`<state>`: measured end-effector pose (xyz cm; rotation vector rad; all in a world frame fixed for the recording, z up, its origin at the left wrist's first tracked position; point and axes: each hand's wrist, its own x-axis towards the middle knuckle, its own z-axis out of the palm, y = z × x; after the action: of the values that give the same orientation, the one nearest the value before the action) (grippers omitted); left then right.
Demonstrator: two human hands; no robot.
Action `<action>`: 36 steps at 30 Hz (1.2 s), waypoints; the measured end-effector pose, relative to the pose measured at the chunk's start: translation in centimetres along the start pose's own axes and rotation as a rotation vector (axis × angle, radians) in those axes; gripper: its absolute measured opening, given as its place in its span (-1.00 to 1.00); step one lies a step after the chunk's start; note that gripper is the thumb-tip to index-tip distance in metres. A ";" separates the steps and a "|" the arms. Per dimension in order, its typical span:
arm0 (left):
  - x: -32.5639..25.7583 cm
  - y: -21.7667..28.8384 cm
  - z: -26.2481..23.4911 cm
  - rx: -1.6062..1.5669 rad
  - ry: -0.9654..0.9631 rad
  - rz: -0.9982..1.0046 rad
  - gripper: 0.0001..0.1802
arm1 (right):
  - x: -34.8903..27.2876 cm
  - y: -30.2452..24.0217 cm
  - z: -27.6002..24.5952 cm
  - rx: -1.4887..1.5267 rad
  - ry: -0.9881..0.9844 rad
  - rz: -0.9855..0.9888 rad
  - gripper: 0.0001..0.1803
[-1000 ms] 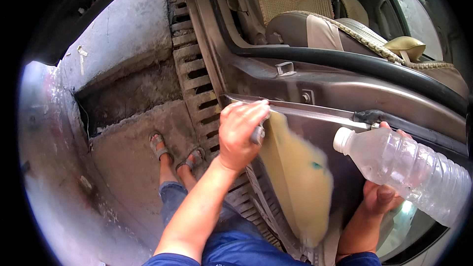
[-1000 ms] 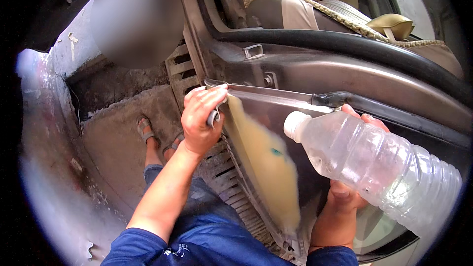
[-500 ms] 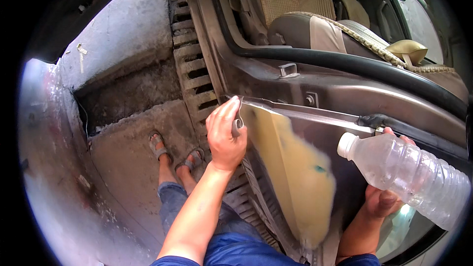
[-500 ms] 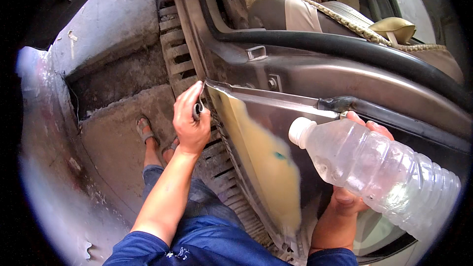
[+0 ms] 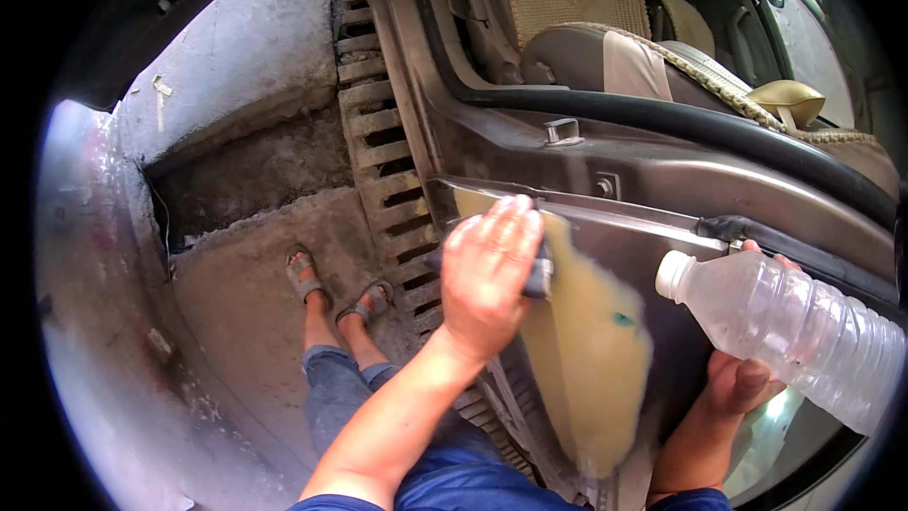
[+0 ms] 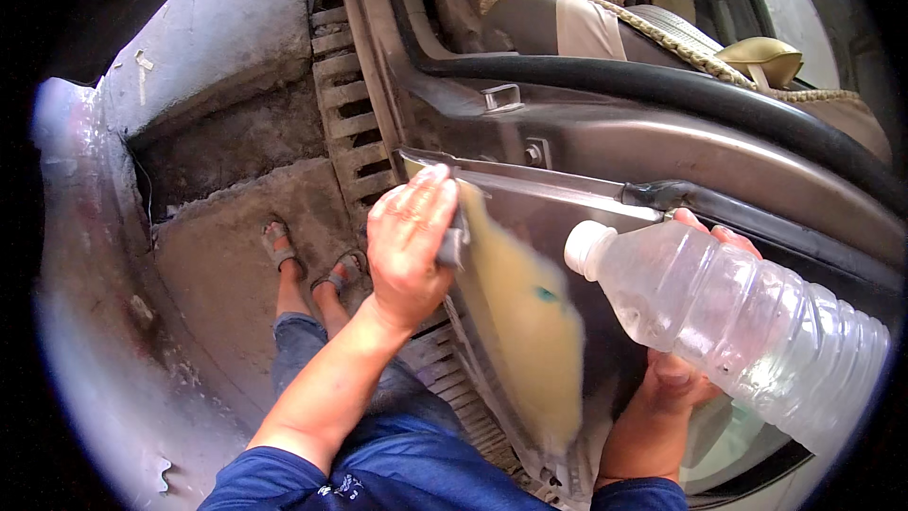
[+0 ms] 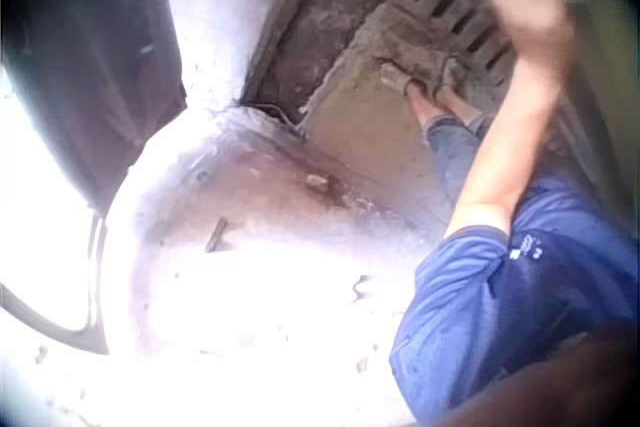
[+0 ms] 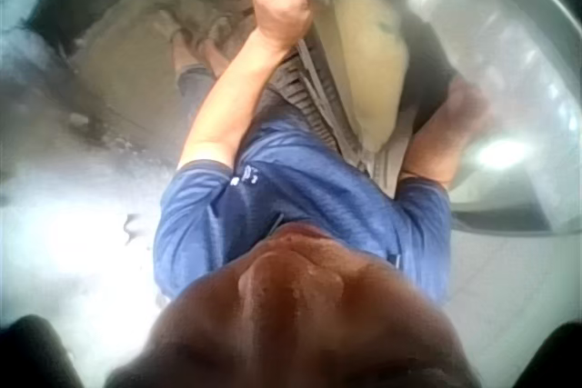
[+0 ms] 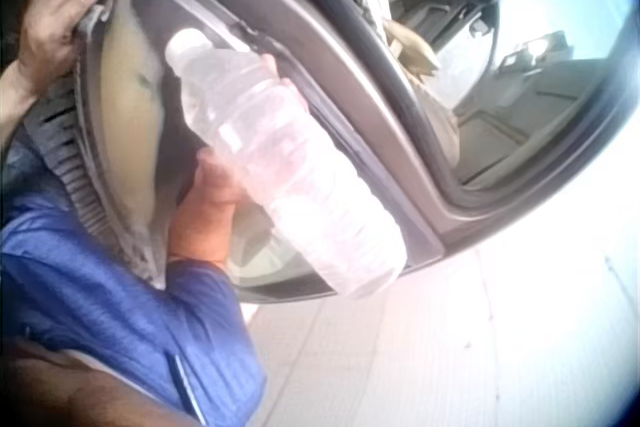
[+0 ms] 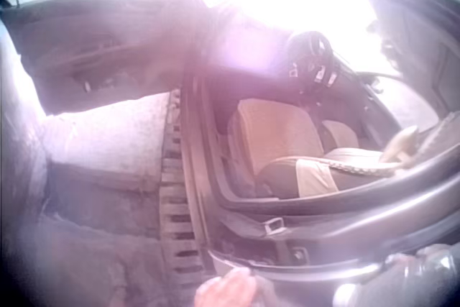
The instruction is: The person sands a beige patch on the side of a car door using a sanding block and water from a plastic bottle. They then switch to a purple sanding sponge to continue smoothing the surface.
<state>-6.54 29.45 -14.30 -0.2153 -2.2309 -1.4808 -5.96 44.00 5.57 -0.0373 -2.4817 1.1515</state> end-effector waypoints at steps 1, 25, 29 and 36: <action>0.4 1.3 -0.2 -0.003 -0.008 0.008 -0.58 | -0.1 0.0 0.0 -0.003 0.004 0.002 0.13; 1.0 -0.2 -0.2 -0.015 -0.025 -0.052 -0.50 | 0.0 1.2 -1.3 0.107 -0.098 -0.097 -0.06; 2.2 3.3 -0.5 -0.061 -0.041 0.032 -0.52 | 0.1 1.2 -1.3 0.105 -0.124 -0.090 -0.06; -0.7 -3.9 -0.2 0.145 -0.020 -0.182 -0.42 | 0.2 1.3 -1.6 0.119 -0.157 -0.099 -0.04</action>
<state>-7.28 27.73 -17.82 0.0191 -2.4162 -1.4020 -5.76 46.08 5.65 0.2147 -2.5114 1.3015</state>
